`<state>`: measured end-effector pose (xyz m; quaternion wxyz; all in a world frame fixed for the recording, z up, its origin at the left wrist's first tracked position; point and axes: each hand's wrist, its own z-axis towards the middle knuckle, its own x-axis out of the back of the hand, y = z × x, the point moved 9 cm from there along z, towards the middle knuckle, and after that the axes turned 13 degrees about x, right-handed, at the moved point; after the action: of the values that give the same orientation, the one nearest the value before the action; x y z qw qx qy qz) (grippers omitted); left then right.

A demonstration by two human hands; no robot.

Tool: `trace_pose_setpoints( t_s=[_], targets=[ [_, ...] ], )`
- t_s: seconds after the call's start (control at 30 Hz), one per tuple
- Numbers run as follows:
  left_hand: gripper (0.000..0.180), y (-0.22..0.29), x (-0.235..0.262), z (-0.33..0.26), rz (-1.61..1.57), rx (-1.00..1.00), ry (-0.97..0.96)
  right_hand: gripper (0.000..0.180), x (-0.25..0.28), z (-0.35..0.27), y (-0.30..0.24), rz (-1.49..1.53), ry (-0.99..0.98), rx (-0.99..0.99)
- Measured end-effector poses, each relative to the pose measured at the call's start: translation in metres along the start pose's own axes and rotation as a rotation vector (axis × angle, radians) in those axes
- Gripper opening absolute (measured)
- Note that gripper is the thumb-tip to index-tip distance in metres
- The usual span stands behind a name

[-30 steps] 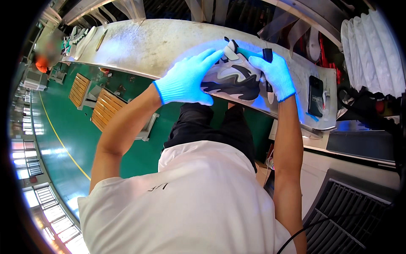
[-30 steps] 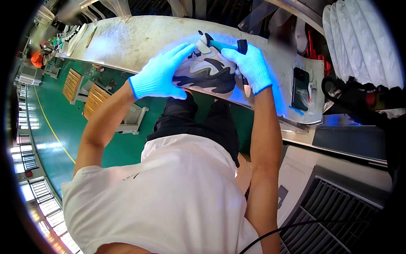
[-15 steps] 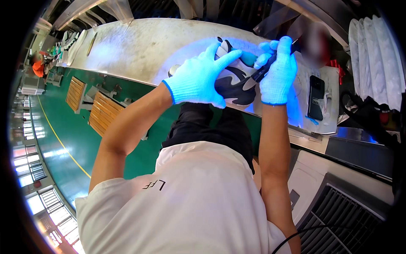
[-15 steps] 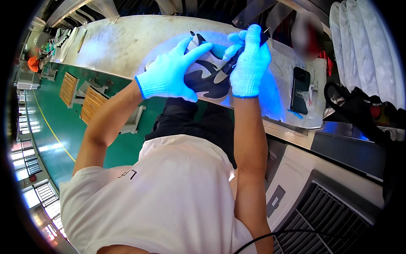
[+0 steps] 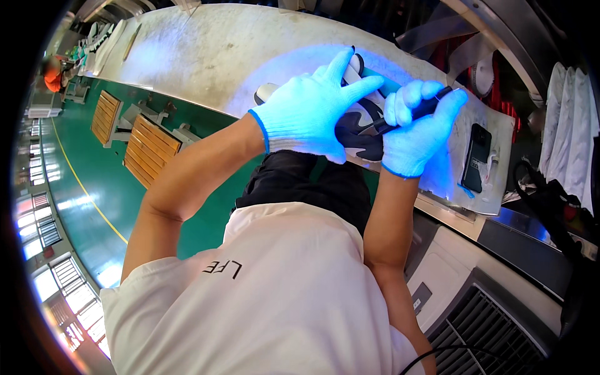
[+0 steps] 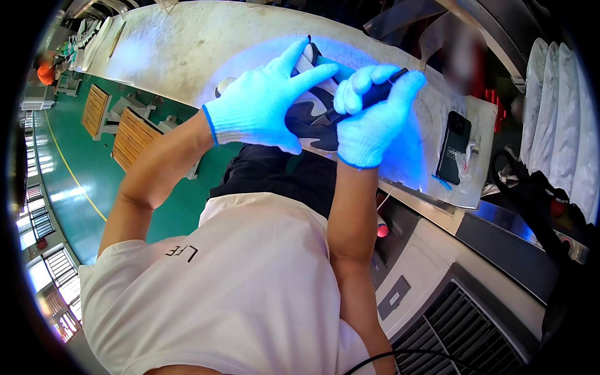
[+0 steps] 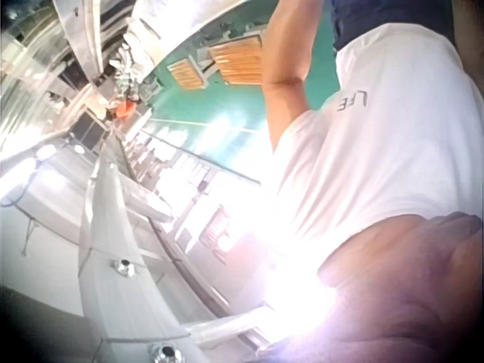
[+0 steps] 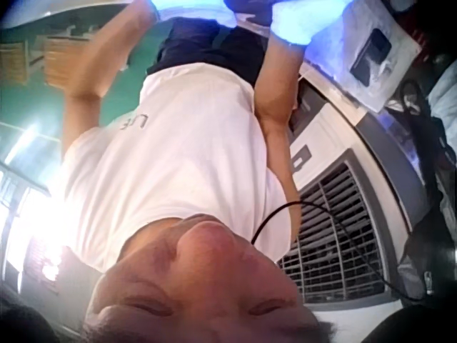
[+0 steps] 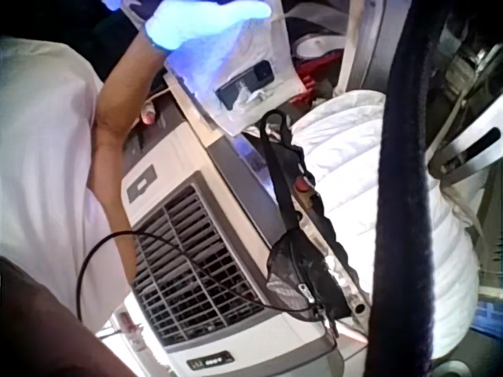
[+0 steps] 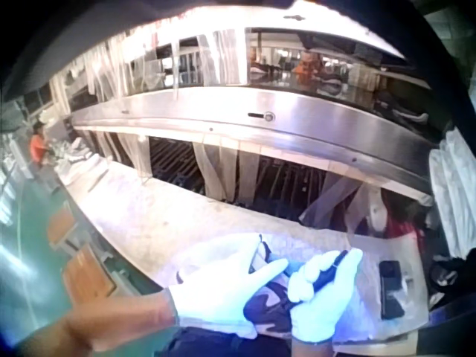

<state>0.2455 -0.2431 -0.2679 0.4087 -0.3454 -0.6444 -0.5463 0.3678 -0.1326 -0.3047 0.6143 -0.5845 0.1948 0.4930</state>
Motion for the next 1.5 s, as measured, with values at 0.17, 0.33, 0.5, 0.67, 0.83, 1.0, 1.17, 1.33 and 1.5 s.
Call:
trace_pose_setpoints(
  t_s=[0.17,0.33,0.5,0.67,0.83,1.0,1.17,1.33,1.5],
  targets=[
    [0.114,0.015,-0.002,0.001,0.078,-0.034,0.114,0.069,-0.015,0.004,0.013,0.064,-0.086,-0.048],
    [0.1,0.017,0.007,0.006,-0.103,-0.04,-0.016,0.063,-0.025,0.017,0.016,0.23,-0.339,-0.179],
    [0.079,0.017,0.019,-0.007,-0.135,-0.148,0.215,0.061,-0.007,0.03,0.004,0.252,-0.405,-0.352],
    [0.076,0.016,0.009,-0.013,-0.158,-0.185,0.262,0.055,-0.023,0.027,-0.013,-0.064,-0.375,-0.22],
    [0.09,0.019,0.007,-0.029,-0.1,-0.078,0.227,0.043,0.026,-0.004,-0.109,-0.762,-0.103,0.112],
    [0.091,0.024,0.0,-0.05,0.025,-0.184,0.383,0.134,0.039,-0.097,-0.038,-1.025,-0.085,-0.122],
    [0.089,0.024,-0.009,-0.064,-0.011,-0.259,0.511,0.124,0.027,-0.091,-0.023,-1.213,-0.243,-0.18],
    [0.113,0.011,0.003,-0.075,-0.095,-0.191,0.45,0.107,0.027,-0.099,-0.019,-1.067,-0.176,-0.235],
    [0.133,-0.029,-0.003,-0.067,-0.194,0.092,0.278,0.1,0.028,-0.104,-0.019,-1.024,-0.164,-0.227]
  ],
)
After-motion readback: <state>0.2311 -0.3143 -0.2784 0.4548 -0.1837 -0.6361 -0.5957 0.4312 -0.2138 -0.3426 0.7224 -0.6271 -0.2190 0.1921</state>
